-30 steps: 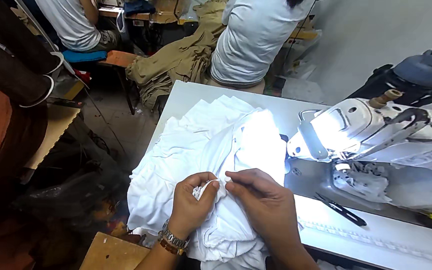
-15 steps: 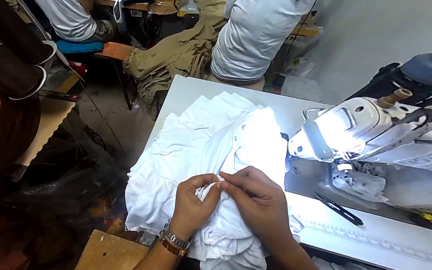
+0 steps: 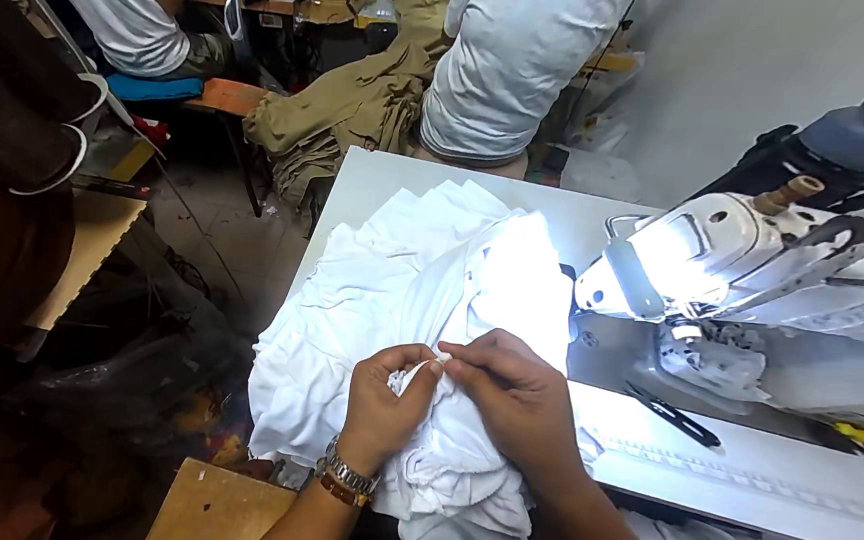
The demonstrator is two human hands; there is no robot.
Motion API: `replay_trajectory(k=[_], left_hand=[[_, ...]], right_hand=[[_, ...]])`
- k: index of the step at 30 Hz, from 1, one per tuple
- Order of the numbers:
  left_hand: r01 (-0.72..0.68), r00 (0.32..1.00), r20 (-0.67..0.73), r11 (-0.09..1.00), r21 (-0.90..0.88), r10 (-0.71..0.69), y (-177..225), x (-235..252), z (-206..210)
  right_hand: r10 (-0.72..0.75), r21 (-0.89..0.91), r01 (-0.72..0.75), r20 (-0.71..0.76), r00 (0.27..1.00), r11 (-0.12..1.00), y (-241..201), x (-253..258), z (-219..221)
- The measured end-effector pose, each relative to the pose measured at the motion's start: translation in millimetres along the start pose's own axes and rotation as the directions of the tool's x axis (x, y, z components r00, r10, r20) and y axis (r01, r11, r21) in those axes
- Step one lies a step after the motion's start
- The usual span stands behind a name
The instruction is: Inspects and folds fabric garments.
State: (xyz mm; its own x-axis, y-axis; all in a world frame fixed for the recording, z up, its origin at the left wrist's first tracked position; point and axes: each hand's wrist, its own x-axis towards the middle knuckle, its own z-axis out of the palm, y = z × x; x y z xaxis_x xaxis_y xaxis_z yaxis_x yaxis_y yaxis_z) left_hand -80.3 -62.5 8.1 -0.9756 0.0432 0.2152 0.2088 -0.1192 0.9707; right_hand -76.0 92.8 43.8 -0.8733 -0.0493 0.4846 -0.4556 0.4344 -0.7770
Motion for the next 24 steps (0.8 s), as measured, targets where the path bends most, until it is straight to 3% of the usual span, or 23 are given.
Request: replay_trajectory(k=[6, 9, 11, 13, 15, 17, 20, 24], left_hand=[[-0.006, 1.0, 0.007, 1.0, 0.009, 0.006, -3.4, 0.4, 1.4], [-0.066, 0.997, 0.032, 0.998, 0.012, 0.065, -3.7, -1.3, 4.6], [-0.087, 0.996, 0.007, 0.996, 0.019, 0.087, -3.4, -2.0, 7.5], [-0.121, 0.993, 0.008, 0.988, 0.092, 0.121, -1.9, -3.7, 12.2], [-0.201, 0.979, 0.086, 0.945, 0.256, 0.185, 4.0, -6.0, 17.4], [-0.353, 0.93, 0.256, 0.831, 0.43, 0.263, 14.1, -7.9, 23.4], [-0.502, 0.855, 0.451, 0.629, 0.594, 0.256, 25.7, -21.2, 41.1], [-0.57, 0.821, 0.511, 0.415, 0.709, 0.253, 19.5, -37.6, 74.6]], right_hand=[[-0.009, -0.091, 0.012, 0.028, 1.0, 0.996, 0.7, 7.5, 6.6], [0.073, 0.065, -0.076, 0.048, 0.996, 0.995, 2.2, 13.3, 3.7], [0.206, 0.415, -0.208, 0.051, 0.977, 0.886, 4.5, 17.5, 0.1], [0.406, 0.657, -0.333, 0.044, 0.913, 0.677, 2.3, 24.4, -5.3], [0.559, 0.723, -0.421, 0.058, 0.827, 0.548, -3.6, 37.8, -11.7], [0.647, 0.704, -0.502, 0.079, 0.758, 0.502, -11.6, 58.4, -15.9], [0.62, 0.6, -0.584, 0.178, 0.764, 0.547, -18.2, 96.4, -13.3], [0.435, 0.305, -0.532, 0.333, 0.837, 0.79, -23.4, 146.6, 25.1]])
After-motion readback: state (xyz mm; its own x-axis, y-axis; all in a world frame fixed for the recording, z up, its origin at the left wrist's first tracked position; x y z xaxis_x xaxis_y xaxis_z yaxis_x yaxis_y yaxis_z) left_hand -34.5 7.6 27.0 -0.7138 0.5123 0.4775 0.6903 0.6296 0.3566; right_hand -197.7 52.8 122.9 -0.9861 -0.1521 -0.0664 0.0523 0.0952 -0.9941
